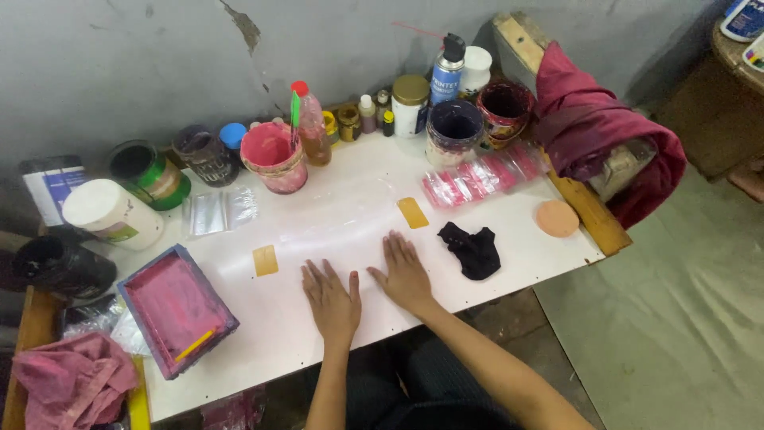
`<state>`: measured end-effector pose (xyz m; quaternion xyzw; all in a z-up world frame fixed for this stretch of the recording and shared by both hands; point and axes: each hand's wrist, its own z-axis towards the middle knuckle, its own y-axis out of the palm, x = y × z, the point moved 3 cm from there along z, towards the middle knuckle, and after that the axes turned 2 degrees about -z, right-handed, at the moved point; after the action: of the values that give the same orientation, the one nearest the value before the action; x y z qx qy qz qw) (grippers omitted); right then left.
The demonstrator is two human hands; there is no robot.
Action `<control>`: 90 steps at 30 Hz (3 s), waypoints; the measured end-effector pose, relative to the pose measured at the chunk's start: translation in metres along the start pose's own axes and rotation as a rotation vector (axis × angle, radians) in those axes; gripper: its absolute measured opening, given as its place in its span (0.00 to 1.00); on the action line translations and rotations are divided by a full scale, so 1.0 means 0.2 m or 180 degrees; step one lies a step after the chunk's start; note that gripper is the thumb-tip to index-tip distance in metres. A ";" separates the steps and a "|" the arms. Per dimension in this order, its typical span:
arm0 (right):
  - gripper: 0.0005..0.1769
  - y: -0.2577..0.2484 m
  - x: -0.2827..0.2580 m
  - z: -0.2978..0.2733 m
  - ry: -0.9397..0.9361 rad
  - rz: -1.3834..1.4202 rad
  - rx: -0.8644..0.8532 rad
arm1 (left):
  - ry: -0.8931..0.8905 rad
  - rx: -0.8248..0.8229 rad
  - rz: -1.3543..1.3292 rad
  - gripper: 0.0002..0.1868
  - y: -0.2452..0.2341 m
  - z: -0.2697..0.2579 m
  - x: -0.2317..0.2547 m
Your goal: The person stirs pink paint in a container using a green spatula. They then place a clear plastic sheet on the table and smooth it out. Finally, they use a yellow scraper to spread pink paint evenly across a rectangular screen printing frame.
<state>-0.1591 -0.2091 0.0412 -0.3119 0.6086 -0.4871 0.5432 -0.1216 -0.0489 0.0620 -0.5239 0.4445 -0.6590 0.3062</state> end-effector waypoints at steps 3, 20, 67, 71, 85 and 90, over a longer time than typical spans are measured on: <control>0.40 0.05 -0.09 -0.04 -0.0419 0.0142 0.0087 | 0.0362 0.0544 -0.0960 0.23 0.00 -0.03 -0.04; 0.20 0.17 -0.90 0.20 -0.0623 0.2688 0.0399 | -0.0560 0.3137 -0.0650 0.28 -0.87 -0.29 -0.81; 0.45 -0.12 0.01 -0.06 0.0782 0.3286 0.0555 | -0.0379 0.0673 -0.2852 0.41 -0.05 0.08 0.19; 0.37 -0.09 0.27 0.07 0.0515 0.2939 0.1033 | 0.0551 0.0915 -0.2270 0.48 0.21 0.23 0.24; 0.37 -0.11 0.50 0.25 0.0644 0.2668 0.1015 | -0.0019 0.0103 -0.1515 0.37 0.35 0.41 0.37; 0.36 -0.16 0.49 0.27 0.0824 0.2126 0.0976 | 0.0128 -0.0062 -0.1044 0.37 0.33 0.39 0.38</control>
<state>-0.1326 -0.3214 0.0390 0.0523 0.6603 -0.4041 0.6309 -0.0702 -0.1640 0.0382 -0.5791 0.3654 -0.7061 0.1804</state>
